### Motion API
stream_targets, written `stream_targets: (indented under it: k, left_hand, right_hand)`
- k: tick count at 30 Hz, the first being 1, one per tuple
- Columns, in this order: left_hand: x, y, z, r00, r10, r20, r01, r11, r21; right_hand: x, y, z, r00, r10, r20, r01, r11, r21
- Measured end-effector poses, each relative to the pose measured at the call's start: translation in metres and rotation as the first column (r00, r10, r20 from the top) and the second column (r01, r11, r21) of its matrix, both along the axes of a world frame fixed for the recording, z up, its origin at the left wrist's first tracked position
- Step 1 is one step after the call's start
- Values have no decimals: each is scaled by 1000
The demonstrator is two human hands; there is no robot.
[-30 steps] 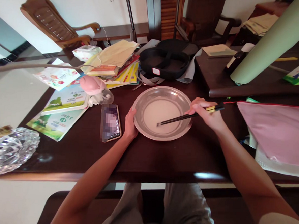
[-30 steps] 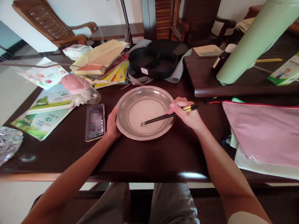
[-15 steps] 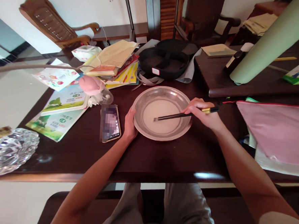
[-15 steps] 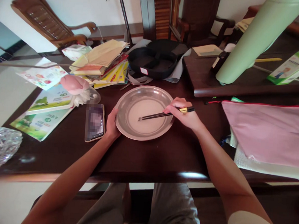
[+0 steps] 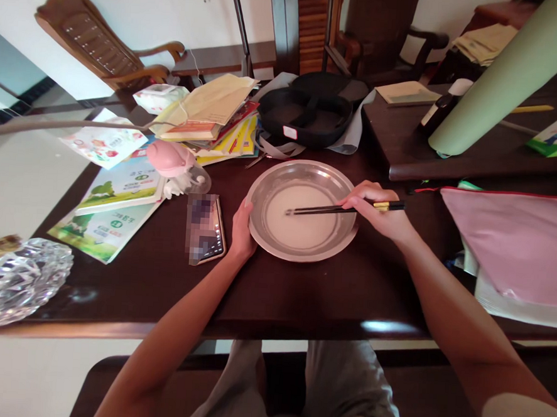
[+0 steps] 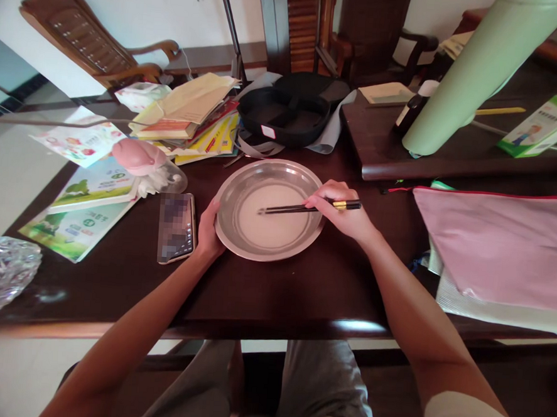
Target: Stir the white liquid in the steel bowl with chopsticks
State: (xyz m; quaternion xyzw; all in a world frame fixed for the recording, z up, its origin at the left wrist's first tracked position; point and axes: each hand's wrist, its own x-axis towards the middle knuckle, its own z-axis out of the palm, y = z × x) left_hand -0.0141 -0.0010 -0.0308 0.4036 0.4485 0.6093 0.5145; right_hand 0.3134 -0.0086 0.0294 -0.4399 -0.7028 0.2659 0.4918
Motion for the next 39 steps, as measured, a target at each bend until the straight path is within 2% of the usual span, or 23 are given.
stream_targets:
  k: [4, 7, 11, 13, 17, 20, 24, 27, 30, 33, 36, 39]
  left_hand:
    - [1, 0, 1, 1000, -15, 15, 15, 1000, 4]
    - [1, 0, 0, 1000, -12, 19, 12, 1000, -1]
    - [1, 0, 0, 1000, 6, 5, -6, 1000, 4]
    - [0, 0, -1, 1000, 11, 0, -11, 1000, 3]
    - [0, 0, -1, 1000, 0, 1, 0, 1000, -6]
    - [0, 0, -1, 1000, 1, 0, -1, 1000, -9]
    - [0, 1, -2, 1000, 23, -9, -23, 1000, -2]
    - [1, 1, -2, 1000, 10, -2, -10, 1000, 1]
    - [1, 0, -1, 1000, 9, 0, -9, 1000, 4]
    - [1, 0, 0, 1000, 9, -1, -9, 1000, 11]
    - [1, 0, 0, 1000, 7, -2, -7, 1000, 10]
    - [1, 0, -1, 1000, 4, -2, -4, 1000, 0]
  right_hand:
    - [12, 1, 3, 987, -102, -128, 106, 994, 25]
    - [11, -2, 3, 976, -60, -210, 61, 998, -1]
    - [-1, -2, 0, 999, 20, -50, -21, 1000, -17]
    - [-2, -1, 0, 1000, 2, 8, -2, 1000, 10]
    - [9, 1, 2, 987, -113, -112, 117, 993, 31]
    - [10, -1, 2, 978, -85, -192, 88, 996, 6]
    - [-3, -2, 1, 998, 6, -56, -7, 1000, -15]
    - [-2, 0, 1, 999, -39, -7, 39, 999, 19]
    - [8, 1, 3, 982, -141, -126, 143, 990, 10]
    - [11, -1, 3, 968, -107, -225, 105, 994, -18]
    - [3, -3, 1, 990, -5, -141, 1, 999, -32]
    - [-1, -2, 0, 1000, 6, -3, -6, 1000, 9]
